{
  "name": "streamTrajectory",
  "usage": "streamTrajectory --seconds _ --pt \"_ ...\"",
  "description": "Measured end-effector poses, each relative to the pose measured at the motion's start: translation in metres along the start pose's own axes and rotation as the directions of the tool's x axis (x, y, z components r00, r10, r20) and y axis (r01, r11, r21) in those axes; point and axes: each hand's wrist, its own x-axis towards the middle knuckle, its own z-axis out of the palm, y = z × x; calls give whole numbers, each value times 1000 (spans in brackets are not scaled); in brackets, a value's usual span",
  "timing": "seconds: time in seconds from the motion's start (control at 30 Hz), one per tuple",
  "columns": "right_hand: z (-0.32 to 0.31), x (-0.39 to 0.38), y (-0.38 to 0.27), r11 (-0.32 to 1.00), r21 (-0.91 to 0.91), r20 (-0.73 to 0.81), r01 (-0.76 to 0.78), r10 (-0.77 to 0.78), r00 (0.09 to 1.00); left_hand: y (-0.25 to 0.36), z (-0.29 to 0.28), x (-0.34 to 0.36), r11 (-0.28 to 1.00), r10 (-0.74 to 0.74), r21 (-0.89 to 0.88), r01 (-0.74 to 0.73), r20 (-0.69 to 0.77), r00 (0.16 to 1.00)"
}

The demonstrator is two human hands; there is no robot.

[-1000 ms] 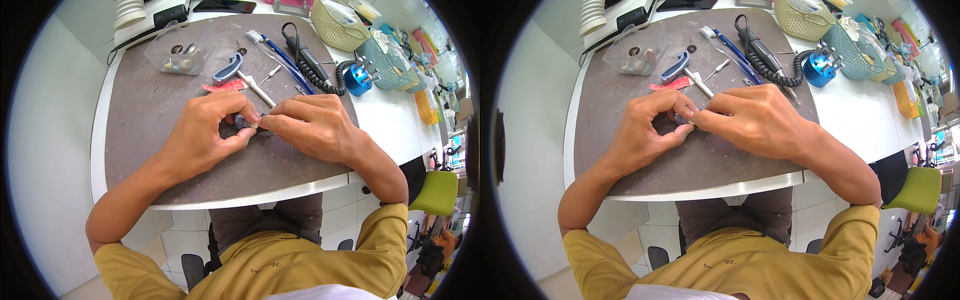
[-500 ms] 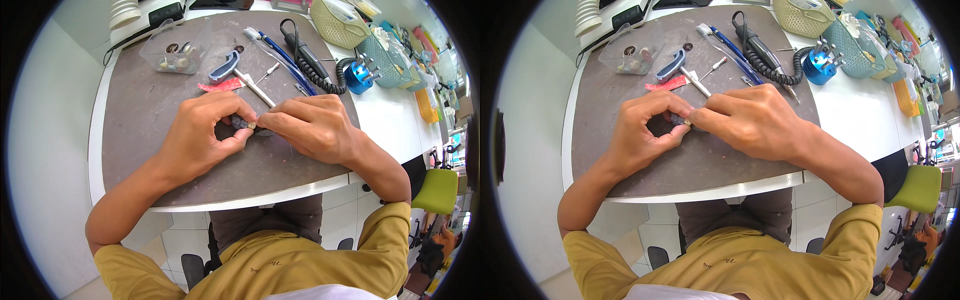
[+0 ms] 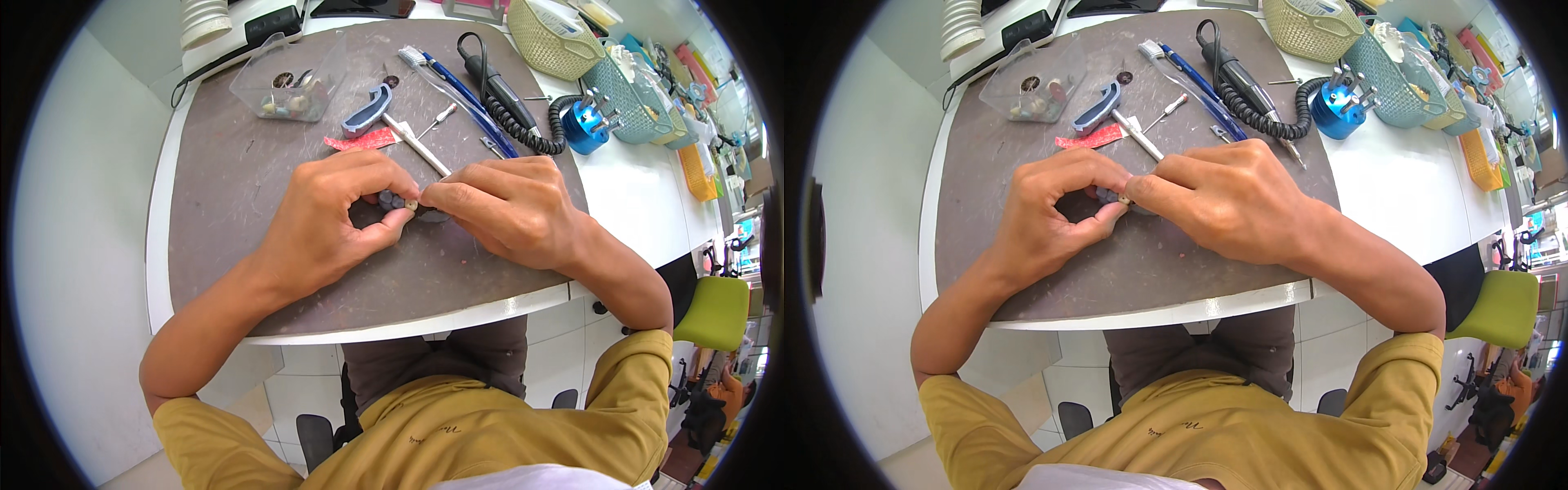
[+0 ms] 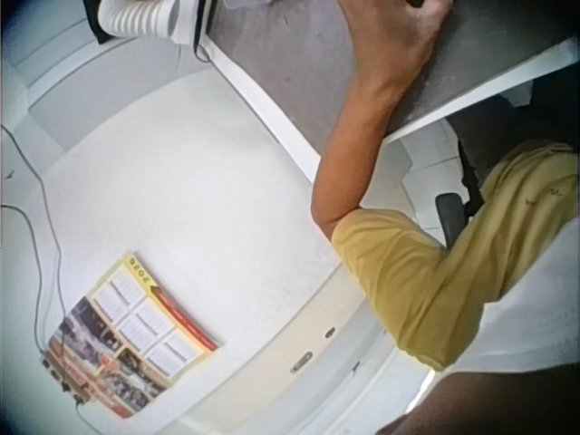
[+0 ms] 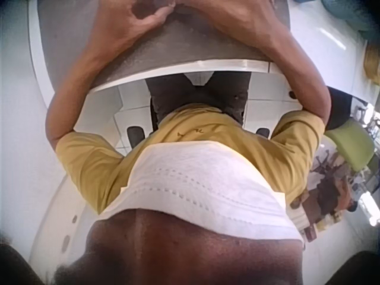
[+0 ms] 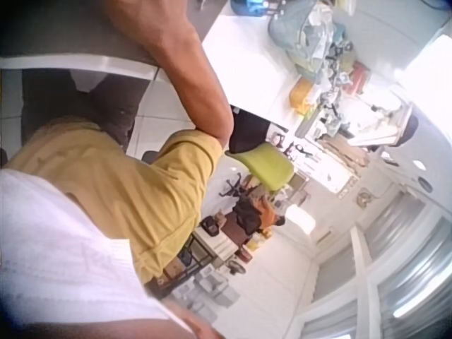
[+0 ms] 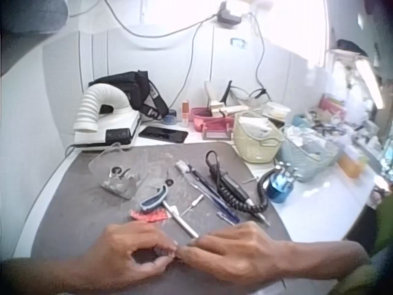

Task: The person places a dental crown onto a model of a lower jaw, aligns it with the neighboring teeth, and uses a handheld rotary grinding tool to refine the crown's shape before checking the fit again.

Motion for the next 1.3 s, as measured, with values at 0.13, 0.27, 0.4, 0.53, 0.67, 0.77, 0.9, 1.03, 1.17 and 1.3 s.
streamTrajectory --seconds 0.13,0.27,0.4,0.53,0.67,0.77,0.9,1.03,1.17,1.3 --pt "-2 1 0 1000 -7 16 -3 3 1000 -1 1 1 998 44 36 -44 -17 999" --pt "-1 1 0 1000 18 -10 -20 20 1000 1 1 0 999 29 27 -28 -20 999" --pt "-11 3 -4 990 82 58 -114 109 992 1 0 0 998 45 39 -45 -11 999" --pt "-18 7 1 992 54 -119 -110 116 986 20 -4 -4 994 -84 72 84 -4 996" --pt "-22 13 -2 989 79 -233 -122 138 963 6 -6 -2 959 190 231 -166 -86 978" --pt "-26 10 -2 993 24 -154 -119 121 981 0 -8 6 920 235 302 -251 90 968" --pt "-22 6 1 994 68 -138 -83 91 986 -1 -9 6 920 273 276 -279 60 960" --pt "-21 5 1 992 93 -84 -81 88 993 11 -13 1 943 90 314 -110 77 993" --pt "-21 5 4 992 116 5 -58 58 998 12 -5 -1 995 1 101 -2 11 1000" --pt "-16 3 4 993 116 -10 -9 10 1000 12 -2 1 998 -58 8 58 37 998"
